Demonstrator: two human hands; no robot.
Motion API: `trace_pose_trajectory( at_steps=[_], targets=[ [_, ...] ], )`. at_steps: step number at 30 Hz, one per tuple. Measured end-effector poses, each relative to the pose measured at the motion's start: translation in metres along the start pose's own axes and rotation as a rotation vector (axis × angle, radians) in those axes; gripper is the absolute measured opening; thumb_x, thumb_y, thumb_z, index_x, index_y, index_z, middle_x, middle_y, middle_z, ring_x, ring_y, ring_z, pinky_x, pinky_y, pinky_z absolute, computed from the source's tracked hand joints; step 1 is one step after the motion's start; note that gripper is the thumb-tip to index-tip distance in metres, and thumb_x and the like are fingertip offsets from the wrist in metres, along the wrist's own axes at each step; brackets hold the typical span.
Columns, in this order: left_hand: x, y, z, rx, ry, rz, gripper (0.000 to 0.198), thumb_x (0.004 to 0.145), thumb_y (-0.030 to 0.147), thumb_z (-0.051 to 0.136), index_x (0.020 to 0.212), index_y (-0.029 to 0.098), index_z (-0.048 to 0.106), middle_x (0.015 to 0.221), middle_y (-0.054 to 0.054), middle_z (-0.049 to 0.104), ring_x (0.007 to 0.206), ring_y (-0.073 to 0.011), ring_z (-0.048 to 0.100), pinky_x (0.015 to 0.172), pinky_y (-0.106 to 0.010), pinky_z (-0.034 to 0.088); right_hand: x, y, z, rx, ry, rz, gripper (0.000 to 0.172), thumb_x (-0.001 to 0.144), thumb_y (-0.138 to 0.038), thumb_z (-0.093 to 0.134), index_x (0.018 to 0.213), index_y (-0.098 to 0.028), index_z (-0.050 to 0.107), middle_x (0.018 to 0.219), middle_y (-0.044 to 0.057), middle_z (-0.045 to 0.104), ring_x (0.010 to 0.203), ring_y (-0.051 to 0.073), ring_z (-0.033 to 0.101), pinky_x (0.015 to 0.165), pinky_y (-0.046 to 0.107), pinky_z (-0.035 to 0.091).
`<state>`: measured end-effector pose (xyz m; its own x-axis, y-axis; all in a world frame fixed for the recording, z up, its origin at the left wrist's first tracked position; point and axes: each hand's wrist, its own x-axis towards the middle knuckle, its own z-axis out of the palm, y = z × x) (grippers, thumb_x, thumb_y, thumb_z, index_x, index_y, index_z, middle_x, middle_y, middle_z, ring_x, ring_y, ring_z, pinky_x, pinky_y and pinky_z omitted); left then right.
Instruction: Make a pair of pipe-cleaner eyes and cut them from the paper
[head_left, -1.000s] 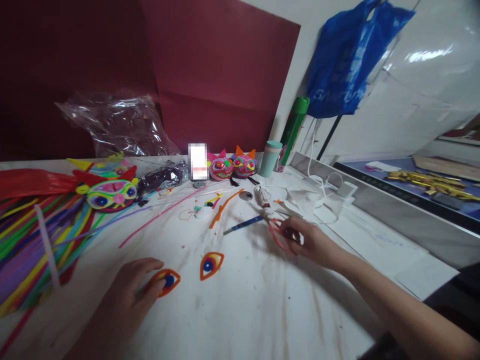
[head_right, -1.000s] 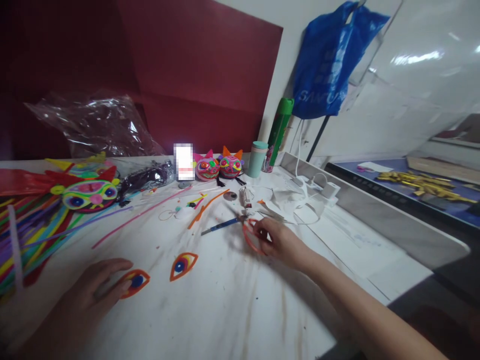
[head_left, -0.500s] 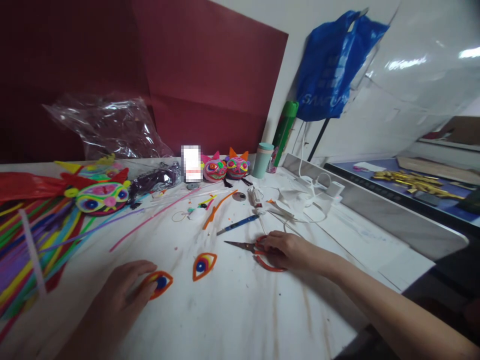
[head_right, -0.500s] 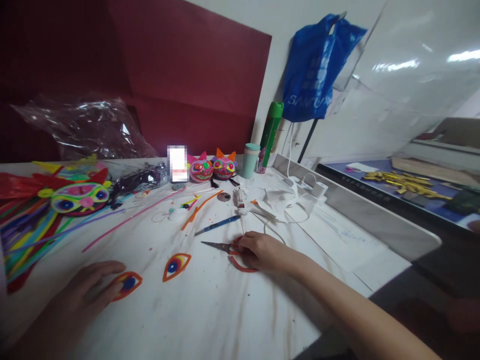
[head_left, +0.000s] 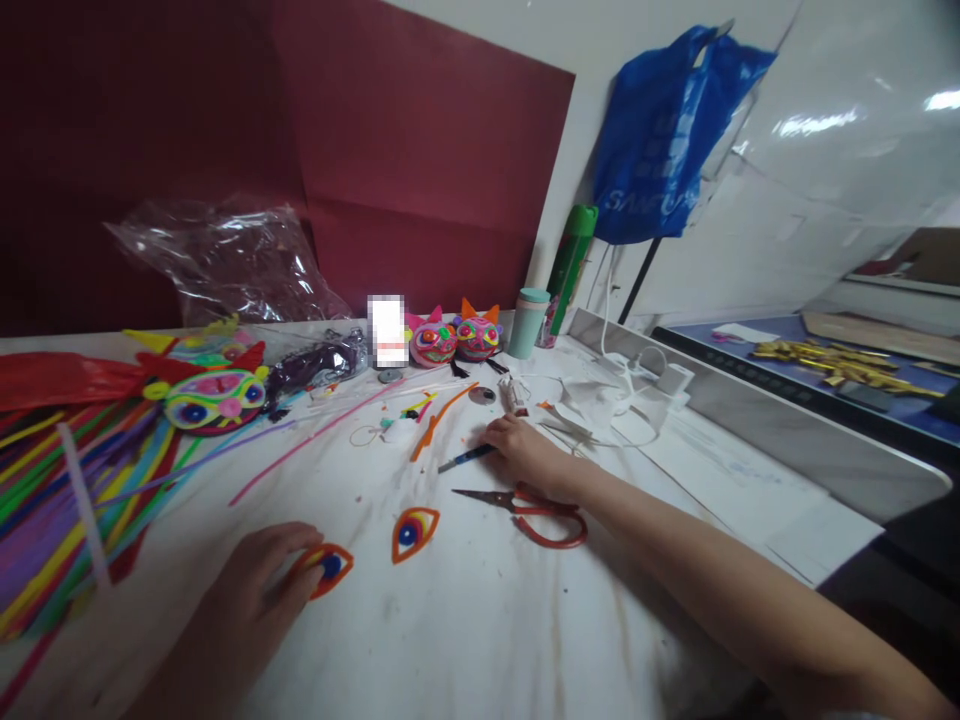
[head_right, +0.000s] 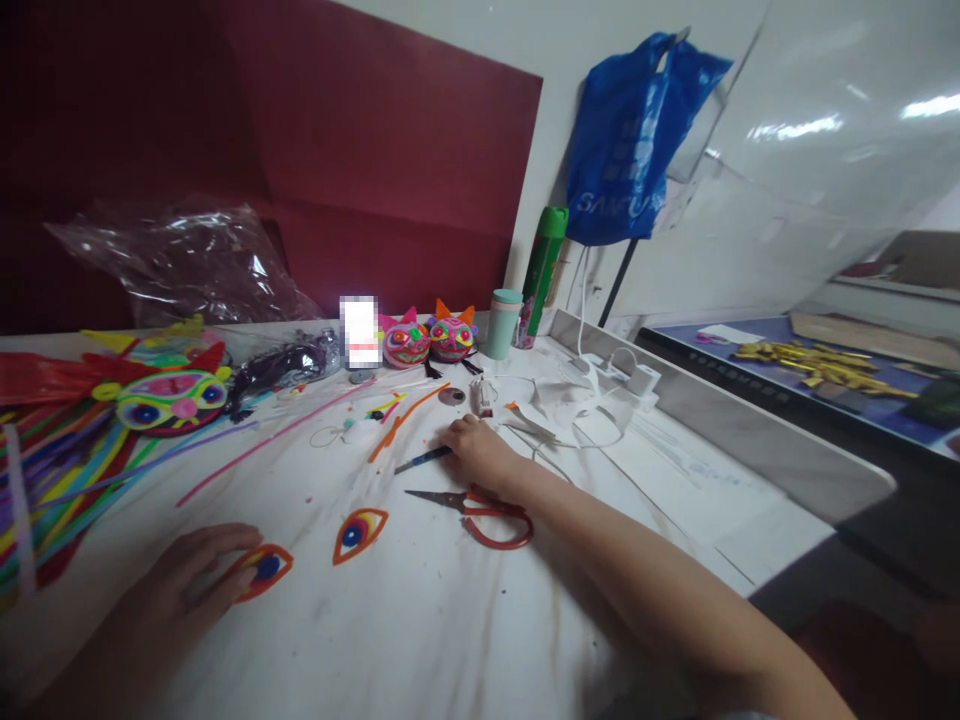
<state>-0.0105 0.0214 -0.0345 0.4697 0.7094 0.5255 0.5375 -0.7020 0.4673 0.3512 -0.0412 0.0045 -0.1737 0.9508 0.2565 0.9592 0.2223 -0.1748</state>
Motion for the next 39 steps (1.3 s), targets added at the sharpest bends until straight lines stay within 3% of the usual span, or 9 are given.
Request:
trace_pose_trajectory(
  at_steps=[5, 9, 15, 20, 25, 28, 35, 39],
  targets=[
    [0.001, 0.0, -0.001, -0.014, -0.003, 0.03, 0.026, 0.076, 0.044, 0.055, 0.085, 0.023, 0.067, 0.088, -0.005, 0.07, 0.083, -0.0222, 0.067, 0.075, -0.032, 0.056, 0.006, 0.012, 0.005, 0.1, 0.072, 0.019, 0.011, 0.081, -0.008, 0.055, 0.078, -0.015, 0.062, 0.08, 0.008, 0.063, 0.082, 0.02, 0.057, 0.082, 0.036, 0.043],
    [0.003, 0.007, -0.004, -0.058, -0.056, -0.01, 0.027, 0.075, 0.043, 0.055, 0.085, 0.021, 0.068, 0.088, -0.006, 0.07, 0.082, -0.0222, 0.068, 0.072, -0.03, 0.057, 0.001, 0.021, -0.014, 0.264, 0.264, 0.147, 0.01, 0.085, -0.017, 0.048, 0.083, -0.017, 0.057, 0.079, 0.006, 0.063, 0.072, 0.017, 0.058, 0.07, 0.031, 0.046],
    [0.004, 0.009, -0.003, -0.078, -0.073, -0.096, 0.029, 0.073, 0.045, 0.055, 0.084, 0.021, 0.068, 0.09, -0.006, 0.07, 0.084, -0.0223, 0.068, 0.072, -0.029, 0.058, -0.001, 0.035, -0.036, 0.533, 0.479, 0.327, 0.024, 0.085, -0.04, 0.046, 0.082, -0.018, 0.053, 0.063, 0.0, 0.06, 0.054, 0.013, 0.055, 0.052, 0.024, 0.044],
    [0.004, 0.009, -0.004, -0.041, -0.048, -0.094, 0.03, 0.071, 0.046, 0.056, 0.081, 0.022, 0.069, 0.087, -0.006, 0.071, 0.082, -0.0228, 0.068, 0.075, -0.032, 0.057, -0.001, 0.042, -0.032, 0.636, 0.634, 0.424, 0.029, 0.074, -0.046, 0.056, 0.071, -0.017, 0.055, 0.057, -0.001, 0.056, 0.05, 0.011, 0.05, 0.048, 0.023, 0.04],
    [0.001, 0.006, -0.003, -0.053, -0.062, -0.119, 0.031, 0.073, 0.048, 0.054, 0.084, 0.022, 0.068, 0.09, -0.005, 0.071, 0.085, -0.0225, 0.068, 0.072, -0.029, 0.058, -0.004, 0.059, -0.033, 0.643, 0.798, 0.493, 0.03, 0.079, -0.049, 0.045, 0.079, -0.019, 0.049, 0.063, -0.002, 0.054, 0.055, 0.012, 0.051, 0.051, 0.023, 0.042],
    [0.001, 0.004, -0.002, -0.054, -0.06, -0.117, 0.03, 0.073, 0.047, 0.055, 0.086, 0.023, 0.068, 0.091, -0.004, 0.071, 0.086, -0.0232, 0.068, 0.073, -0.03, 0.058, -0.007, 0.063, -0.034, 0.596, 0.723, 0.484, 0.027, 0.082, -0.044, 0.041, 0.08, -0.018, 0.05, 0.063, -0.001, 0.055, 0.054, 0.012, 0.051, 0.05, 0.023, 0.042],
    [0.001, 0.003, -0.002, -0.06, -0.075, -0.068, 0.028, 0.076, 0.044, 0.055, 0.087, 0.022, 0.068, 0.092, -0.006, 0.071, 0.087, -0.0241, 0.068, 0.077, -0.032, 0.057, -0.011, 0.025, -0.015, 0.403, 0.163, 0.188, 0.01, 0.076, -0.017, 0.056, 0.073, -0.016, 0.064, 0.063, 0.0, 0.062, 0.056, 0.012, 0.054, 0.056, 0.022, 0.043],
    [0.0, 0.004, -0.003, -0.015, -0.037, -0.053, 0.026, 0.074, 0.043, 0.057, 0.086, 0.022, 0.068, 0.089, -0.005, 0.071, 0.085, -0.0227, 0.068, 0.076, -0.029, 0.057, -0.01, 0.009, -0.002, 0.276, -0.003, 0.031, 0.015, 0.078, -0.01, 0.056, 0.075, -0.017, 0.069, 0.075, 0.004, 0.065, 0.071, 0.015, 0.059, 0.07, 0.025, 0.046]
  ],
)
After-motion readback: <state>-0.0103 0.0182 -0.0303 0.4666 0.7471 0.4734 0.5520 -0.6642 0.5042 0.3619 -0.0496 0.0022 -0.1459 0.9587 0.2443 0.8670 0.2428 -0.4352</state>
